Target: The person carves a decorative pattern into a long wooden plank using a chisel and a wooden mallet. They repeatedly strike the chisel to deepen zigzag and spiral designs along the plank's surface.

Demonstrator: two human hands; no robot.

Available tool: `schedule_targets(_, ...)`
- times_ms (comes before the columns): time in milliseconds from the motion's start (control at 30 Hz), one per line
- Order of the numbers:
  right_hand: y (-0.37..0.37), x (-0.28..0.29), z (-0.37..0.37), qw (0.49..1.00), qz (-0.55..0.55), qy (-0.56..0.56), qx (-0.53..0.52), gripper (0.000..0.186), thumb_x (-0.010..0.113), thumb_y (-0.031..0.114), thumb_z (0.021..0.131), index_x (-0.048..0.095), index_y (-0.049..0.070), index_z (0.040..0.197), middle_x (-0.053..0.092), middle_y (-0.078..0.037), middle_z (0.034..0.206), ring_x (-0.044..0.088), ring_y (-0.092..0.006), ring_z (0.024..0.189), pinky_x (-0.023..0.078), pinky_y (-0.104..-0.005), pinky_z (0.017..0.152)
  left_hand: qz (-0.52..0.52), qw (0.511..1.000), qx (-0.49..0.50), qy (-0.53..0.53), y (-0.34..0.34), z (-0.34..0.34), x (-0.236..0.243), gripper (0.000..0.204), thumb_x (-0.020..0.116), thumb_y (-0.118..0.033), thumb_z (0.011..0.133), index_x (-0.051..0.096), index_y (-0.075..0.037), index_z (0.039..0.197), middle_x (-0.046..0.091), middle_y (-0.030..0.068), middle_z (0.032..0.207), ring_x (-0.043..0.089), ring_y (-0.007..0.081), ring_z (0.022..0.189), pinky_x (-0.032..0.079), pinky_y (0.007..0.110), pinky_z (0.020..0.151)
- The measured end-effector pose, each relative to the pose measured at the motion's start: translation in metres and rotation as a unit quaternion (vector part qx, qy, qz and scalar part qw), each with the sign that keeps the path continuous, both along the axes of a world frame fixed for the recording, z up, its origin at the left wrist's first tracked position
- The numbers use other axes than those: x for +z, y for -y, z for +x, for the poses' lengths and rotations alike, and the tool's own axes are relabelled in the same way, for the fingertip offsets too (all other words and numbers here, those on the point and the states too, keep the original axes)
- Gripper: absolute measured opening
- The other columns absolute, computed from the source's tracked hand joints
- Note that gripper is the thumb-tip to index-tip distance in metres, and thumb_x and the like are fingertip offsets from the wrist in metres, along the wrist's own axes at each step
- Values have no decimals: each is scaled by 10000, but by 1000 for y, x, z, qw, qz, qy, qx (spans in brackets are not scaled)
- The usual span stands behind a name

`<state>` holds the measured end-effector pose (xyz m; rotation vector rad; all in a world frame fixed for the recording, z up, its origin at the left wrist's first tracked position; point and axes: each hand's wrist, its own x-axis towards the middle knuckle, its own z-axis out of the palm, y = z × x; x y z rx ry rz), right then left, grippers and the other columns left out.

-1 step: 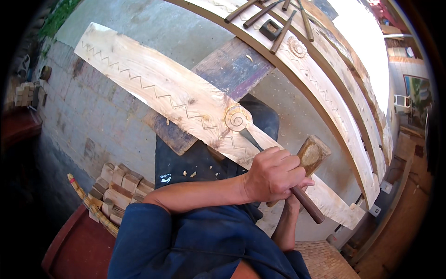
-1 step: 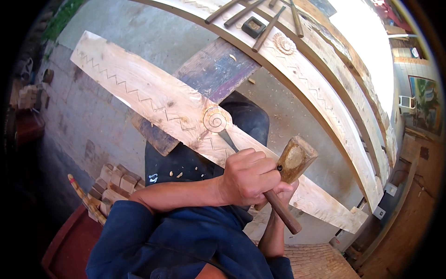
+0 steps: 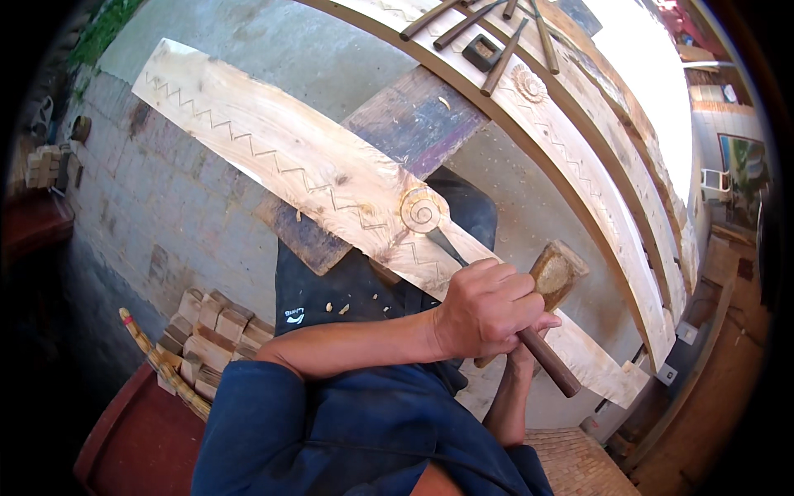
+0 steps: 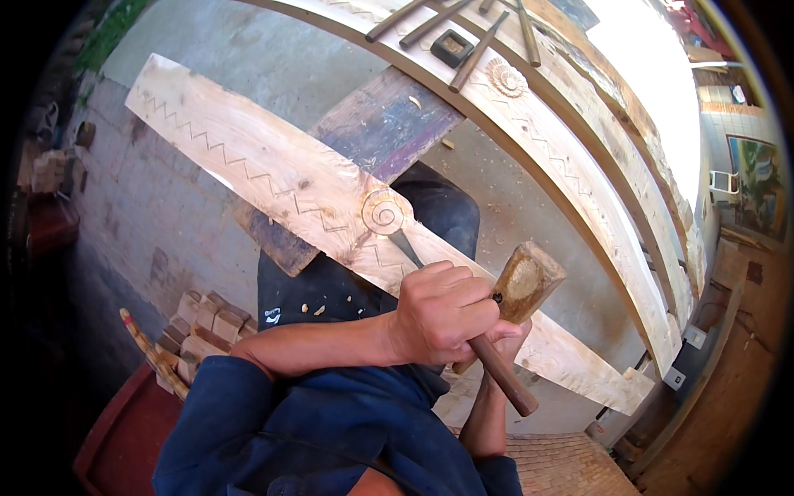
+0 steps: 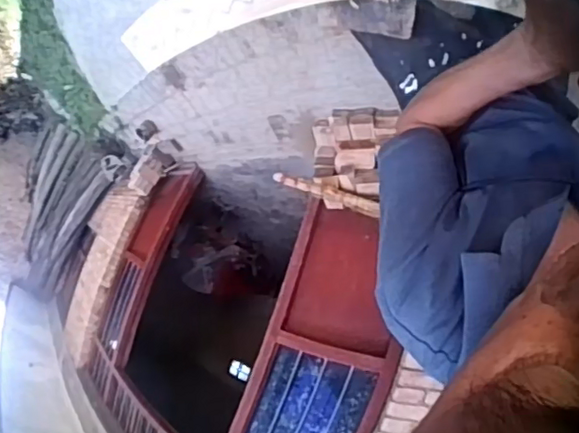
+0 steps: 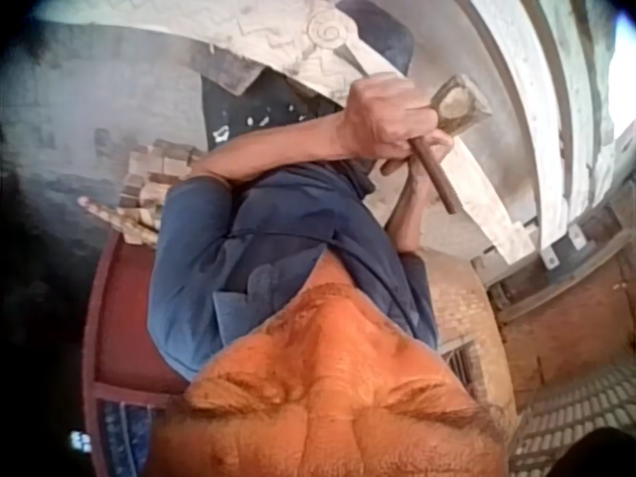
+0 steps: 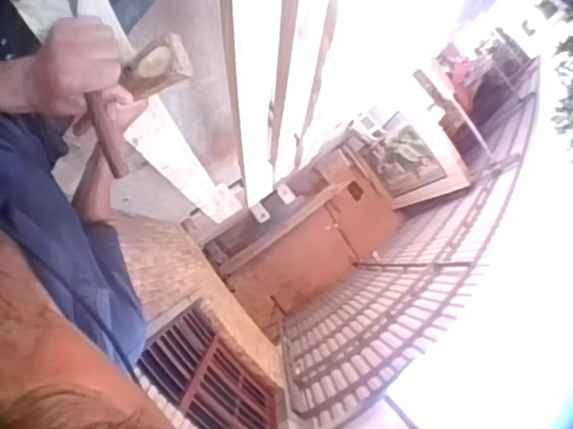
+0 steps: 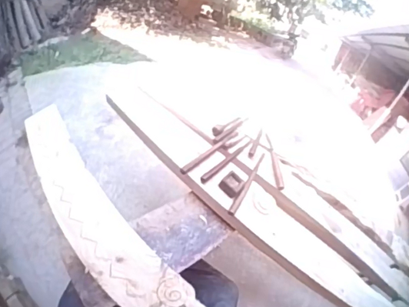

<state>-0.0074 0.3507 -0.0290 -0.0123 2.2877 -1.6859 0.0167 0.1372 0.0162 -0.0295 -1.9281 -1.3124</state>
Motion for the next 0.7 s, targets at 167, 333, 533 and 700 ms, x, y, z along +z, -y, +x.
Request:
schedule_targets(167,19,38,-7,985,165,-37,46,450,832,297,944,603,9,1204,647,-59,1061,603,-147,911,497,-333,794,74,997,35,-3,20,-9,13,434,851,-180,851,476,-84,654,414,96,617,460,300,522,351,419,492)
schedule_targets(333,7,138,-46,949,67,-308,13,597,813,-1,894,502,-47,1402,628,-150,1189,638,-200,986,567,-353,841,112,991,73,4,26,-12,16,449,849,-136,868,459,-63,657,412,116,615,452,315,516,339,433,483)
schedule_targets(533,4,239,-73,879,-114,-452,96,461,772,180,964,518,-10,1298,572,-109,1056,577,-199,915,508,-324,860,147,987,71,9,32,-13,19,414,792,-122,939,470,-59,686,450,136,631,474,336,526,364,442,491)
schedule_targets(700,34,217,-69,761,449,-461,80,547,866,93,879,626,-28,1355,708,-146,1226,688,-281,1033,555,-428,956,162,984,69,28,34,-7,19,401,767,-113,954,470,-50,694,461,141,629,488,334,523,372,439,490)
